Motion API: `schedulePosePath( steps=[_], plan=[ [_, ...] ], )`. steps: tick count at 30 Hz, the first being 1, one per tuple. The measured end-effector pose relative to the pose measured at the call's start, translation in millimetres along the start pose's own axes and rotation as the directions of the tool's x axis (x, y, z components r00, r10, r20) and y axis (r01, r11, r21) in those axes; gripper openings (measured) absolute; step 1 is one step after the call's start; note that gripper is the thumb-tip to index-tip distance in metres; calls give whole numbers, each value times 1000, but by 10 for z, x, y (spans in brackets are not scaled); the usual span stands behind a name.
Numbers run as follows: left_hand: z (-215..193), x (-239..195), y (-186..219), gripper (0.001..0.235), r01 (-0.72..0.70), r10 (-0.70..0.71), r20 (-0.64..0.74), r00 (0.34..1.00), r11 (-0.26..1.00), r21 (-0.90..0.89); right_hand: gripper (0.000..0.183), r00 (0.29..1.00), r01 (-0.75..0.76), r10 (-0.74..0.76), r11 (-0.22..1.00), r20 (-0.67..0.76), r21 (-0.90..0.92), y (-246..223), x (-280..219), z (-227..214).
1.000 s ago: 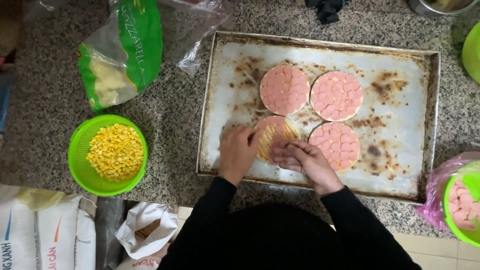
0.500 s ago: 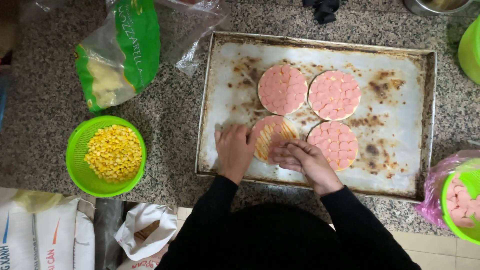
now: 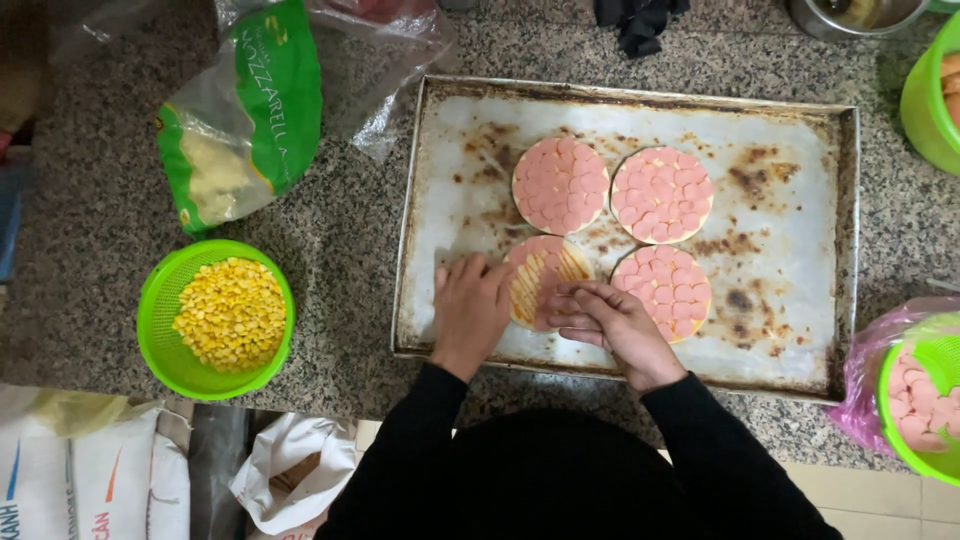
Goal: The person places slices of processed meat onto four round buns arranged on a baking tray. The person then moves to a stove and uses chopsticks to flip dough rings frying in a pan of oil. The person returns to the tray and continues placing meat slices on the buns.
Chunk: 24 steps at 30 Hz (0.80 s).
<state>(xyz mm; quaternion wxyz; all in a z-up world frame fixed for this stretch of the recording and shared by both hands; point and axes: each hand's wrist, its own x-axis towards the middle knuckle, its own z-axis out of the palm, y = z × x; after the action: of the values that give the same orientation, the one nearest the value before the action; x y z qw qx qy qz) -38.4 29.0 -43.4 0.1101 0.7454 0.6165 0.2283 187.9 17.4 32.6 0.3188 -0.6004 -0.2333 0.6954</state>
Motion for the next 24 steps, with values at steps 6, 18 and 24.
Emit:
schedulePosePath(
  steps=[6, 18, 24],
  plan=[
    [-373, 104, 164, 23, -12, 7, -28, 1000, 988, -156, 42, 998, 51, -50, 998, -23, 32, -74, -58, 16],
    [-711, -215, 1829, 17, -272, 413, 32, 910, 654, -706, 41, 912, 341, -232, 888, -339, 310, -198, -417, -207],
    [-286, -381, 2323, 18, -168, 491, 60, 869, 407, -898, 45, 809, 493, -262, 791, -527, 363, 39, -776, -872]
  ],
)
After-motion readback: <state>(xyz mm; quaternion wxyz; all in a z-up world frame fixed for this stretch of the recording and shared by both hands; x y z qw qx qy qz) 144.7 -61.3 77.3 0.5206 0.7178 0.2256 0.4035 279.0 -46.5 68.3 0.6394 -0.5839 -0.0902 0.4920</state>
